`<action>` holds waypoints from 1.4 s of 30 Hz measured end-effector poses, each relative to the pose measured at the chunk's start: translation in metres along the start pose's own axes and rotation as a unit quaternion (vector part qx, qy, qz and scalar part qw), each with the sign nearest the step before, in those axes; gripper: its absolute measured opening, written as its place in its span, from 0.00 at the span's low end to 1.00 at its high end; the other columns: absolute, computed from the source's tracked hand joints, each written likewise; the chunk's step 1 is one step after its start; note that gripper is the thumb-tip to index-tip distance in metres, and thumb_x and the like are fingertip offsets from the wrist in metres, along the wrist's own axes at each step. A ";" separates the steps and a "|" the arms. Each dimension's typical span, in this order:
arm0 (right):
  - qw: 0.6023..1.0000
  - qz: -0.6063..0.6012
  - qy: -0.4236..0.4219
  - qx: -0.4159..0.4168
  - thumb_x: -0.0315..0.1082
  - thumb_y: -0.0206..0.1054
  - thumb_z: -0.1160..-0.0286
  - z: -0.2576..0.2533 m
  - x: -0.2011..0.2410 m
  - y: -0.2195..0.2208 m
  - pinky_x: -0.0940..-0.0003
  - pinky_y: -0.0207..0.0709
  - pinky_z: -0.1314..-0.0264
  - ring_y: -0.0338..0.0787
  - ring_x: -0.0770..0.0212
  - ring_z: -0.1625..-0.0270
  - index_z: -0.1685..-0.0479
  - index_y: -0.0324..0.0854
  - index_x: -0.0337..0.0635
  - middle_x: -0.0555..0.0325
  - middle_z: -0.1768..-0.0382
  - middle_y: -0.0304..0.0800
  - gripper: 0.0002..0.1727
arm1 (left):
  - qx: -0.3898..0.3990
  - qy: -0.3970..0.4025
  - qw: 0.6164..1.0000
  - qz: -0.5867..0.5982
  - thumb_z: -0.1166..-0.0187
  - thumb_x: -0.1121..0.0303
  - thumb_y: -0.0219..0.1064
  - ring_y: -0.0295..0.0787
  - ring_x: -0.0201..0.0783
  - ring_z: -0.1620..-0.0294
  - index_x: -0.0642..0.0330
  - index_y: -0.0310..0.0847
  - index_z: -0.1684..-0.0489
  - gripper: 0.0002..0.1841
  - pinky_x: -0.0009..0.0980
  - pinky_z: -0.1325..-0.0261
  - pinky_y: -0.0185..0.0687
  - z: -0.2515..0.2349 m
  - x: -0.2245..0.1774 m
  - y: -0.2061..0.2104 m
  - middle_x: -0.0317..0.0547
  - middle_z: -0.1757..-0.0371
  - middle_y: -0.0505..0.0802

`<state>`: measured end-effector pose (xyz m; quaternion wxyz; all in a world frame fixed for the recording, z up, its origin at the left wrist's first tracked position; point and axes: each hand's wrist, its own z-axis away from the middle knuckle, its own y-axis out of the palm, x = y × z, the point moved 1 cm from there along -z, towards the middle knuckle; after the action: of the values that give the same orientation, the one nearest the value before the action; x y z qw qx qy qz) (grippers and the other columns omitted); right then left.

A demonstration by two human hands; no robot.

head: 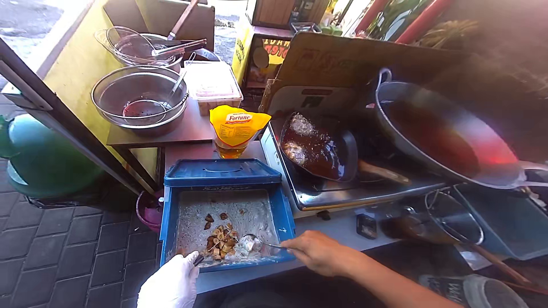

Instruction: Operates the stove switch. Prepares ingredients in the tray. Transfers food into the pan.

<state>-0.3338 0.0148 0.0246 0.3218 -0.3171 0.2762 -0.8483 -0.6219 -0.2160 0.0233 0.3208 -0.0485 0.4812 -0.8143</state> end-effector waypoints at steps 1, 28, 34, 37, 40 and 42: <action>1.000 -0.004 -0.005 -0.013 0.47 0.47 0.07 0.003 -0.002 0.003 0.38 0.82 0.42 0.94 0.45 0.47 0.26 0.83 0.61 0.49 0.54 0.95 0.23 | 0.001 0.000 1.000 0.003 0.15 0.51 0.57 0.93 0.45 0.43 0.30 0.83 0.25 0.21 0.52 0.45 0.87 0.000 0.001 0.000 0.41 0.42 0.94; 0.842 -0.528 0.078 -0.081 0.44 0.62 0.14 0.054 -0.036 0.024 0.78 0.58 0.85 0.64 0.74 0.86 0.36 0.91 0.54 0.70 0.82 0.73 0.17 | 0.027 -0.032 0.997 0.060 0.15 0.50 0.57 0.91 0.44 0.38 0.27 0.81 0.23 0.22 0.56 0.38 0.84 -0.016 -0.003 -0.011 0.38 0.39 0.93; 0.967 -0.207 0.116 -0.098 0.51 0.52 0.10 0.023 -0.039 0.009 0.50 0.82 0.39 0.92 0.61 0.48 0.34 0.89 0.61 0.61 0.51 0.95 0.22 | 0.023 -0.037 0.997 0.061 0.15 0.50 0.58 0.91 0.43 0.37 0.27 0.81 0.23 0.22 0.56 0.37 0.84 -0.012 -0.025 -0.017 0.37 0.38 0.94; 0.982 -0.131 0.114 -0.079 0.52 0.48 0.09 0.010 -0.034 0.016 0.42 0.80 0.34 0.92 0.55 0.39 0.32 0.87 0.63 0.58 0.46 0.95 0.23 | 0.015 -0.047 0.997 0.065 0.15 0.50 0.58 0.91 0.43 0.37 0.27 0.81 0.23 0.22 0.55 0.37 0.84 -0.008 -0.032 -0.012 0.37 0.38 0.94; 0.988 -0.113 0.098 -0.048 0.51 0.47 0.09 0.006 -0.026 0.019 0.41 0.80 0.34 0.92 0.52 0.38 0.31 0.87 0.61 0.57 0.45 0.95 0.23 | 0.020 -0.053 0.996 0.076 0.15 0.50 0.57 0.90 0.44 0.35 0.29 0.81 0.23 0.22 0.56 0.35 0.83 -0.004 -0.036 -0.005 0.38 0.37 0.94; 0.981 -0.169 0.087 -0.026 0.49 0.50 0.10 0.006 -0.026 0.024 0.45 0.80 0.32 0.92 0.55 0.38 0.33 0.88 0.58 0.57 0.45 0.95 0.22 | 0.015 -0.054 0.994 0.090 0.15 0.51 0.58 0.90 0.44 0.36 0.31 0.81 0.22 0.23 0.57 0.34 0.83 0.000 -0.038 -0.001 0.40 0.37 0.93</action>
<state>-0.3049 0.0159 0.0031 0.1398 -0.2924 0.2679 -0.9073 -0.5928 -0.1939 0.0331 0.4189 -0.0447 0.4535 -0.7854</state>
